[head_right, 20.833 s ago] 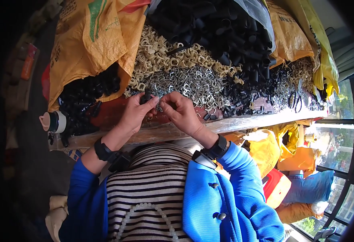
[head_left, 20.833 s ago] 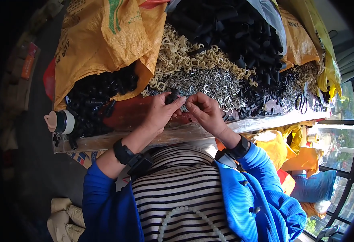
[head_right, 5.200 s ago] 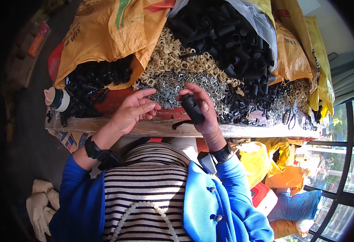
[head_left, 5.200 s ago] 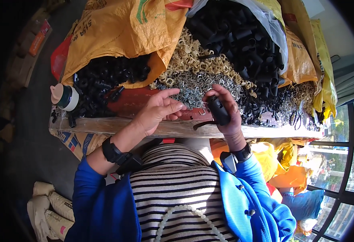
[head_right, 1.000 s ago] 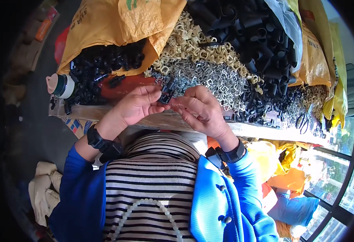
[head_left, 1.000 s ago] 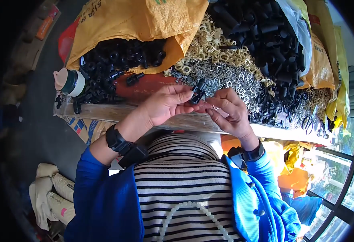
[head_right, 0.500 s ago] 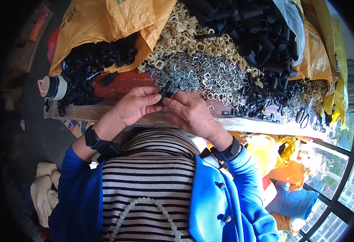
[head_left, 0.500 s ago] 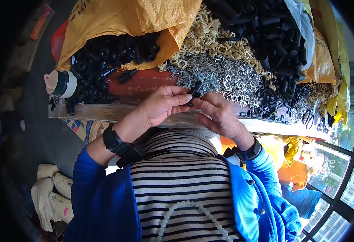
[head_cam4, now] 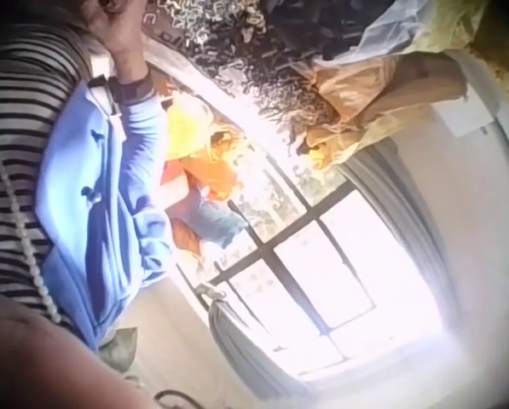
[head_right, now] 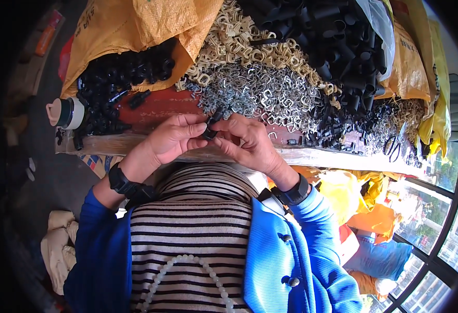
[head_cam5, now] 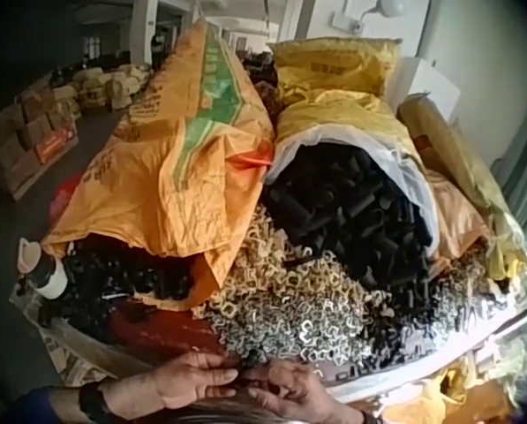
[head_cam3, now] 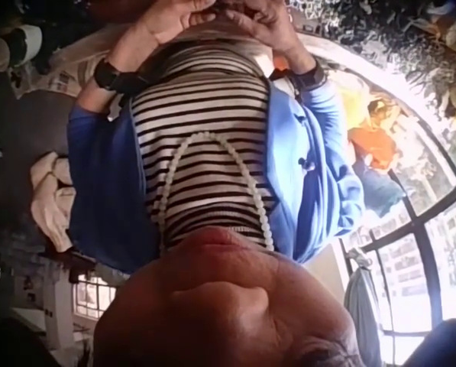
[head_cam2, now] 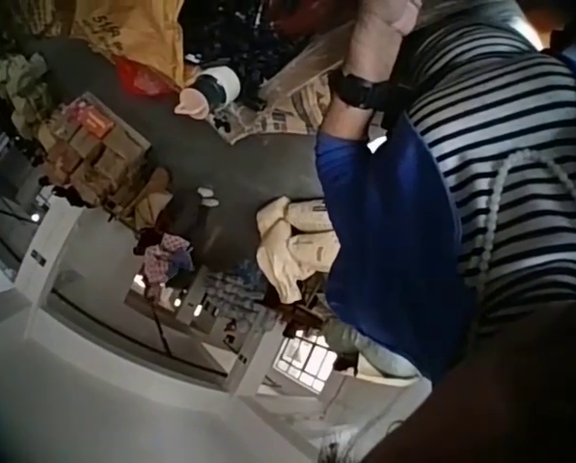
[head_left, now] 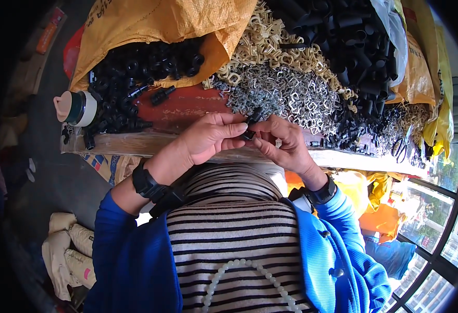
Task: The person assembles components by hand by picking up a black plastic part and a metal clip, fitting the clip into the part, and then sliding a black sleeve over the assembly.
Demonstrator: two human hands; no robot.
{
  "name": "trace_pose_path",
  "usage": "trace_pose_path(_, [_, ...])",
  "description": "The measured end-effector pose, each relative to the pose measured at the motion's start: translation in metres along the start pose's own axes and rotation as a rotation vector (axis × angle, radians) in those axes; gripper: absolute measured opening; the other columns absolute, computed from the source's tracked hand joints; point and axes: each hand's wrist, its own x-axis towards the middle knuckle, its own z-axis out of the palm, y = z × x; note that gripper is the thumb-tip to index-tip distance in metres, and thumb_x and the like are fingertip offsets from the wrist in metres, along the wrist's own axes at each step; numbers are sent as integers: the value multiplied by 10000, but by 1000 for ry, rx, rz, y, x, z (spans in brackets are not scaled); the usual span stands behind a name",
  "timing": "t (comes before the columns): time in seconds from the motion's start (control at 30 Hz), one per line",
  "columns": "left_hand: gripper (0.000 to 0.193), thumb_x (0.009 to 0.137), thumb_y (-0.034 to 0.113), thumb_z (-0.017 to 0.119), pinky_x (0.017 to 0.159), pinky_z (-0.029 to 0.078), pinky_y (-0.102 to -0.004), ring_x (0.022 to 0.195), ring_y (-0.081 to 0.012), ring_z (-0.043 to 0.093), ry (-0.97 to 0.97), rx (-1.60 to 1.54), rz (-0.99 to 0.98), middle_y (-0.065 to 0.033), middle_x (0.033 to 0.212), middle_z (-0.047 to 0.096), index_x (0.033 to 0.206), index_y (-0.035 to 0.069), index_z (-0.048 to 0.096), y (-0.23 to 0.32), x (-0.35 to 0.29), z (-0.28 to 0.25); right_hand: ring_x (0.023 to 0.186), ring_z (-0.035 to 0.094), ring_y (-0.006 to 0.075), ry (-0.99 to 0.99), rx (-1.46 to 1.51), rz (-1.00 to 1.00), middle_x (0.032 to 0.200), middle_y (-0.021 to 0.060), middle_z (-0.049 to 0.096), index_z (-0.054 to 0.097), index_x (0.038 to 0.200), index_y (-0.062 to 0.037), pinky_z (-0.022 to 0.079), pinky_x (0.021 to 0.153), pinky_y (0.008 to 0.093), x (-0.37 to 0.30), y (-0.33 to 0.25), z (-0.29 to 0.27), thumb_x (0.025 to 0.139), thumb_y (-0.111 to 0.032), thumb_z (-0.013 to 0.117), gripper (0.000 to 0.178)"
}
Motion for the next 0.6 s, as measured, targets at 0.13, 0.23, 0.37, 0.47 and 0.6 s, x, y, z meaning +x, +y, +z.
trace_pose_path(0.13, [200,802,103,507,699,469,-219,798,-116,547,9,-35,-16,-61,924,558,983,18,523,0,0,1,544,500,169,20,-31,-40,611,66,475,557,896,-21,408,504,262,-3,2,1,690,-83,611,222])
trace_pose_path(0.23, [200,802,104,508,699,469,-219,801,-114,546,-1,-26,-25,-59,925,558,983,21,524,0,-1,1,536,499,174,-14,-121,-102,614,66,480,559,899,-24,409,499,264,-4,5,1,688,-84,612,225])
trace_pose_path(0.37, [244,813,109,485,701,471,-228,805,-121,553,-7,2,-34,-63,947,556,1035,9,499,0,0,-1,546,510,190,-31,-169,-93,652,70,503,563,905,-39,415,503,272,-5,6,1,680,-96,619,239])
trace_pose_path(0.47, [238,814,108,483,701,471,-230,808,-124,552,-9,-10,-31,-65,936,560,1028,4,501,1,-1,0,557,519,198,11,-119,-238,698,73,523,566,910,-52,417,509,277,-4,7,-2,670,-112,628,256])
trace_pose_path(0.6, [231,816,108,480,697,474,-233,796,-134,558,-21,26,-60,-70,927,562,1019,0,503,-1,0,-3,561,520,197,-39,-310,-318,728,73,532,568,909,-52,415,514,271,-2,5,-1,672,-108,625,250])
